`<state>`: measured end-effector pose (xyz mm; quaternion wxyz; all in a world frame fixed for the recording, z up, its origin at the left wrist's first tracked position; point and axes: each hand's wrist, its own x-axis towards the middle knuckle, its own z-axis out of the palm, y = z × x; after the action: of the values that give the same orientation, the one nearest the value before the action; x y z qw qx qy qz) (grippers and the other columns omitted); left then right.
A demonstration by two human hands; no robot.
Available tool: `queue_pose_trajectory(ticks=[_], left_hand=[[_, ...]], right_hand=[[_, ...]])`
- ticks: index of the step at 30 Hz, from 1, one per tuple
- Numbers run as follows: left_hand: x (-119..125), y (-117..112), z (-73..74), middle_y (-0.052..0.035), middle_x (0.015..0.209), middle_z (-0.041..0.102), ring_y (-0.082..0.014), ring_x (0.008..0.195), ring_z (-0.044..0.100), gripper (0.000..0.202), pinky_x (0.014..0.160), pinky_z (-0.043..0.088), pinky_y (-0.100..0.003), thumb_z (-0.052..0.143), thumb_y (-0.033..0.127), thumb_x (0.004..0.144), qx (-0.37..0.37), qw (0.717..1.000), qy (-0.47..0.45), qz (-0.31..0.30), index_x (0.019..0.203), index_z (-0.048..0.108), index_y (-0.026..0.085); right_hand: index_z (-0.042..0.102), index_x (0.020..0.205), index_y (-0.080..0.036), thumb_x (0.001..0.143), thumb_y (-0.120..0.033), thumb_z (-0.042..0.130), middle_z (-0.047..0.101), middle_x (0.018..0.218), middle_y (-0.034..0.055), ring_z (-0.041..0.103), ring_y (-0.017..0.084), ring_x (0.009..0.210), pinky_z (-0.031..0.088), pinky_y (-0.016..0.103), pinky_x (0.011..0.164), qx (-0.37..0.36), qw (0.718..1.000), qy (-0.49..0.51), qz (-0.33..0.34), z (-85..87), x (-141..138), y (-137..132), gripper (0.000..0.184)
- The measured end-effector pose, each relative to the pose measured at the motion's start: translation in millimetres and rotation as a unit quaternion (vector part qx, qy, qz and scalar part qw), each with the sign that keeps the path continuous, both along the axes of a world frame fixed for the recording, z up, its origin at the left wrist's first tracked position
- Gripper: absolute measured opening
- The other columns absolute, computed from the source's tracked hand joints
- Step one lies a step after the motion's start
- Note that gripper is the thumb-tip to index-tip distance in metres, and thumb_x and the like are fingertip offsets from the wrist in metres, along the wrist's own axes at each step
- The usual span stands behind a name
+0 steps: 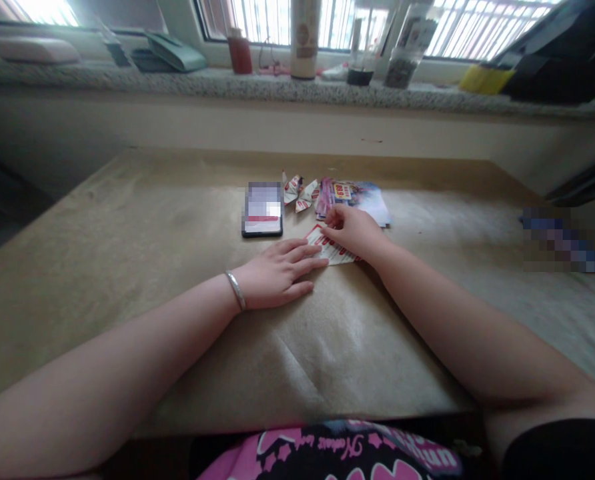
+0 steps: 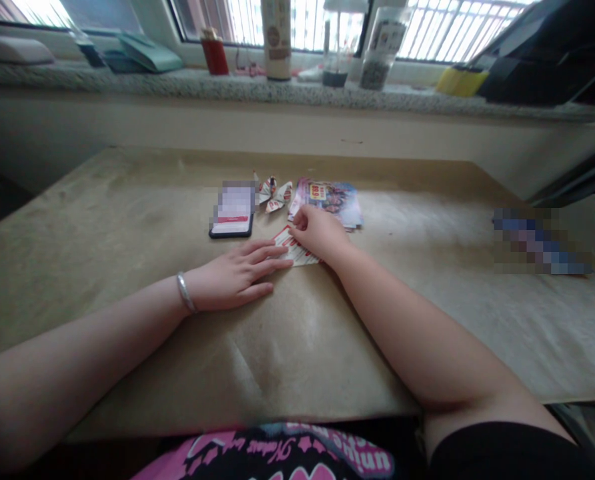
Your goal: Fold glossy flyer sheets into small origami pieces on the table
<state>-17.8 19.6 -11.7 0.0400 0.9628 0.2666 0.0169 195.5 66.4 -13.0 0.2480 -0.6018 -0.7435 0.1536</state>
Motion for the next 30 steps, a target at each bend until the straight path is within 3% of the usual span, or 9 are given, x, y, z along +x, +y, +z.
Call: queue_pose_trajectory(ticks=[4, 7, 10, 13, 21, 30], left_hand=[[1, -1, 1.3, -0.0048, 0.153, 0.031, -0.0215, 0.142, 0.023, 0.05, 0.118, 0.014, -0.039, 0.036, 0.043, 0.097, -0.007, 1.0, 0.011, 0.005, 0.142, 0.036, 0.023], [1, -1, 1.0, -0.0049, 0.153, 0.031, -0.0219, 0.142, 0.022, 0.05, 0.118, 0.014, -0.039, 0.037, 0.043, 0.097, -0.009, 1.0, 0.01, 0.008, 0.142, 0.036, 0.023], [1, -1, 0.6, -0.0049, 0.152, 0.033, -0.0216, 0.141, 0.023, 0.049, 0.118, 0.014, -0.039, 0.037, 0.043, 0.097, -0.008, 1.0, 0.008, 0.009, 0.142, 0.037, 0.024], [1, 0, 1.2, -0.0052, 0.151, 0.034, -0.0217, 0.141, 0.024, 0.049, 0.118, 0.015, -0.039, 0.036, 0.044, 0.097, -0.011, 1.0, 0.009, 0.009, 0.141, 0.038, 0.023], [0, 0, 1.4, -0.0072, 0.149, 0.037, -0.0226, 0.139, 0.027, 0.046, 0.117, 0.018, -0.04, 0.041, 0.043, 0.095, -0.014, 1.0, -0.015, -0.004, 0.137, 0.042, 0.023], [-1, 0, 2.2, -0.0078, 0.147, 0.039, -0.0222, 0.138, 0.029, 0.046, 0.117, 0.018, -0.039, 0.039, 0.045, 0.096, 0.001, 1.0, -0.018, -0.016, 0.136, 0.045, 0.023]], right_hand=[[0.063, 0.08, -0.019, 0.076, -0.025, 0.063, 0.067, 0.077, 0.0008, 0.059, 0.013, 0.067, 0.043, 0.025, 0.062, 0.003, 0.997, 0.026, 0.069, 0.6, 12, -13, 0.008], [0.067, 0.082, -0.019, 0.078, -0.026, 0.063, 0.068, 0.08, 0.0029, 0.06, 0.015, 0.07, 0.045, 0.026, 0.065, 0.046, 0.984, 0.019, 0.17, 0.1, 22, -23, 0.009], [0.069, 0.079, -0.019, 0.082, -0.027, 0.062, 0.07, 0.09, 0.0063, 0.063, 0.017, 0.084, 0.047, 0.031, 0.08, 0.09, 0.957, 0.014, 0.274, 0.6, 32, -32, 0.01], [0.071, 0.086, -0.022, 0.084, -0.026, 0.061, 0.071, 0.097, 0.007, 0.062, 0.019, 0.09, 0.046, 0.033, 0.082, 0.11, 0.945, -0.046, 0.303, 2.3, 38, -40, 0.011], [0.074, 0.093, -0.025, 0.09, -0.026, 0.052, 0.071, 0.09, 0.0062, 0.06, 0.019, 0.085, 0.044, 0.034, 0.081, 0.185, 0.926, -0.133, 0.301, 2.8, 37, -49, 0.022], [0.07, 0.104, -0.024, 0.092, -0.024, 0.045, 0.07, 0.098, 0.0065, 0.057, 0.02, 0.085, 0.043, 0.033, 0.079, 0.212, 0.893, -0.221, 0.33, 6.6, 35, -52, 0.027]])
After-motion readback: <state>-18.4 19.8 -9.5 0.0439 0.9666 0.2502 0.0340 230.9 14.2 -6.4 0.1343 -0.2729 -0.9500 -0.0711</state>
